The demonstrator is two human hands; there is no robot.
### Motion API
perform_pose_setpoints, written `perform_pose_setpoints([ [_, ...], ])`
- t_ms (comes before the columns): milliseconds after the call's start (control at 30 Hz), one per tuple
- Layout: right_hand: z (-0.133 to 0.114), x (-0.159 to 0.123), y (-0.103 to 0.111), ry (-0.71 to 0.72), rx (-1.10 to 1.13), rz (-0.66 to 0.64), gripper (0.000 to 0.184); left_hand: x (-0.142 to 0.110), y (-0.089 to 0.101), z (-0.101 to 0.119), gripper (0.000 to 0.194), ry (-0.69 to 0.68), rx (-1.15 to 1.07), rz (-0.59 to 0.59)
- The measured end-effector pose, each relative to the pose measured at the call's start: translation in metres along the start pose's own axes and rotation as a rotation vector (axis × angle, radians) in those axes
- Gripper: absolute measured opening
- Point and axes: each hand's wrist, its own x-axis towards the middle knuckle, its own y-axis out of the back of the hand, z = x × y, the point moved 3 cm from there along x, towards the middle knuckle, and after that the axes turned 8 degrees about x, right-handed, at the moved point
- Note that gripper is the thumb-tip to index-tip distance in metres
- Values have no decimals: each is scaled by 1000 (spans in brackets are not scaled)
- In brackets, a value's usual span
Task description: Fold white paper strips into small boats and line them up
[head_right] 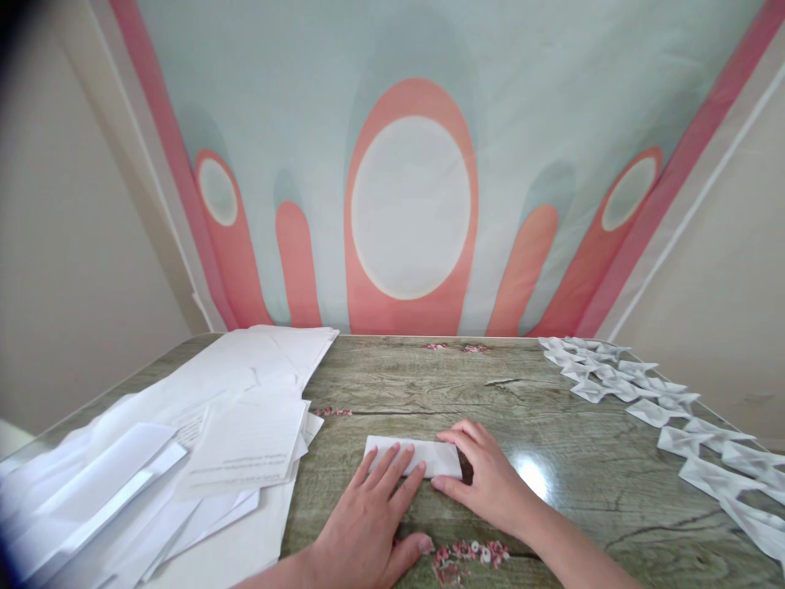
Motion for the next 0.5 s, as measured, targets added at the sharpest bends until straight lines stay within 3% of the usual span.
perform_pose_setpoints([
  [500,-1,1,1,-17,3,2,40,0,4,1,66,18,-34,-24],
])
